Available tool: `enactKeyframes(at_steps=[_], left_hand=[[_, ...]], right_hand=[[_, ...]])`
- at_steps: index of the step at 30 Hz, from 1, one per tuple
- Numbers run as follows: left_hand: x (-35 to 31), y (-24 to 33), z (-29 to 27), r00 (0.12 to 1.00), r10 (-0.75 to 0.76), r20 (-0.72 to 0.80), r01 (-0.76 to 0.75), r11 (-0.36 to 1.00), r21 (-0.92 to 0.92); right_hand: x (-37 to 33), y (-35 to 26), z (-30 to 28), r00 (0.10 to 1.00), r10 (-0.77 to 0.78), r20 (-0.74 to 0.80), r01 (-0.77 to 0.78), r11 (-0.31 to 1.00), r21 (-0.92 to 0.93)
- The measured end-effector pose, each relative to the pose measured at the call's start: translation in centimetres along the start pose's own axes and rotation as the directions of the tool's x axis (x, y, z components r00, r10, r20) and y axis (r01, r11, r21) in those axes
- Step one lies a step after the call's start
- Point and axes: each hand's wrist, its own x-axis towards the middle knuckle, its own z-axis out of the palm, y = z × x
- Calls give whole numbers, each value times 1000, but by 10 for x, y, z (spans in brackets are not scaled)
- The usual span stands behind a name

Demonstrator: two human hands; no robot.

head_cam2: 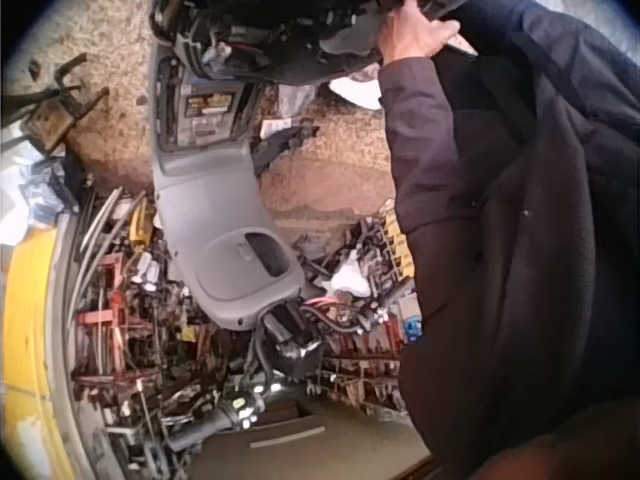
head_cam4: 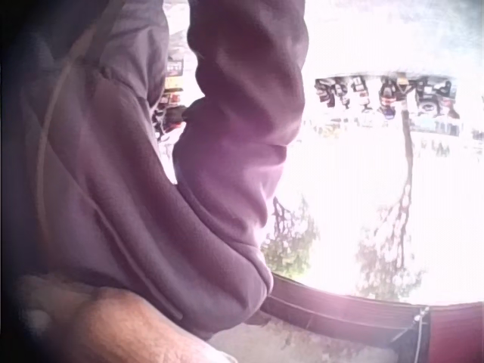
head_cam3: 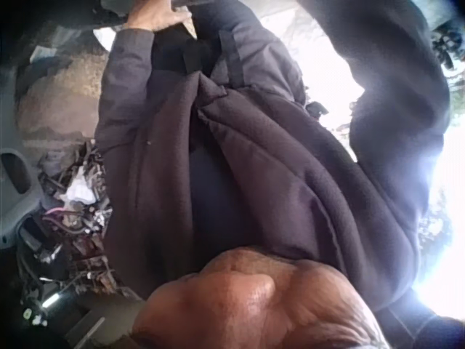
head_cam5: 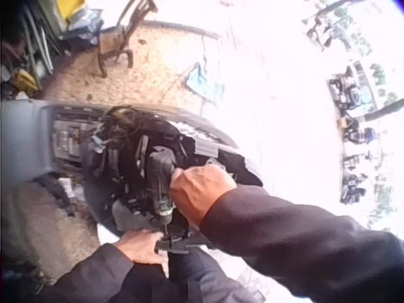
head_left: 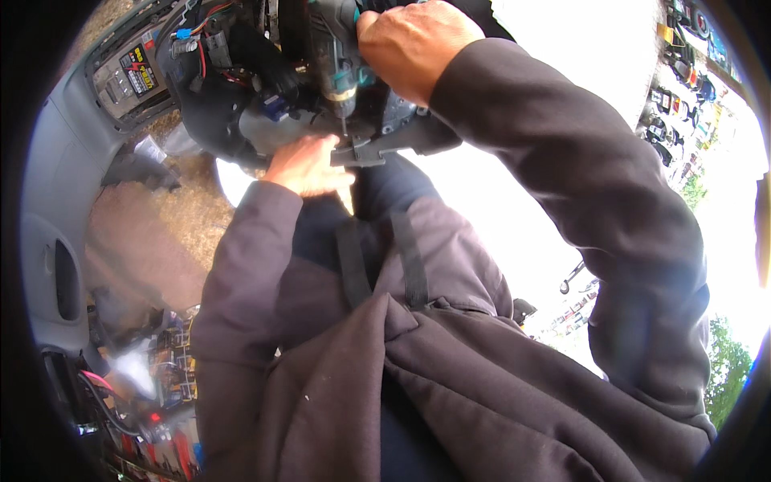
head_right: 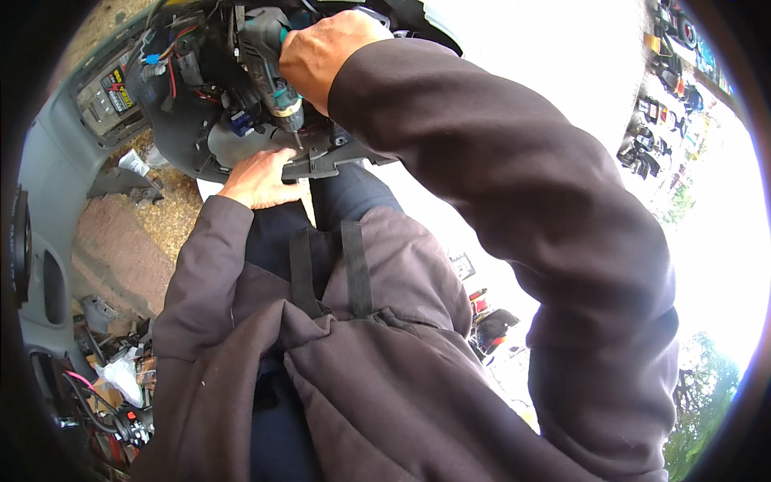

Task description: The person assembles a scooter by attaching a plastic trim piece to the front body panel. They align the trim, insert screws, and use a cordless drill to fasten it. The person then connects an electrical connector inside the body.

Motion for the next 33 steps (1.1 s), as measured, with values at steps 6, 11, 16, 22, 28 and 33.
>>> enactKeyframes(at_steps=[6, 11, 16, 22, 28, 33], left_hand=[[-4, -4, 29, 964, 89, -251, 8, 932, 362], [-8, -5, 40, 911, 143, -386, 16, 925, 380], [-12, 25, 61, 708, 294, -642, 7, 907, 422], [-4, 42, 85, 631, 254, -733, 91, 914, 394], [-4, 41, 100, 542, 284, -791, 116, 907, 406], [-4, 37, 111, 485, 315, -816, 147, 890, 431]], right_hand=[[-43, 6, -11, 969, -18, -246, 40, 995, 88], [-83, 30, 8, 928, 60, -367, 28, 973, 230], [-142, 63, 52, 891, 202, -406, 46, 851, 523], [-188, 94, 101, 935, 251, -249, 24, 658, 753], [-229, 87, 132, 963, 269, -31, -62, 331, 942], [-274, 70, 168, 945, 315, 88, -179, 273, 945]])
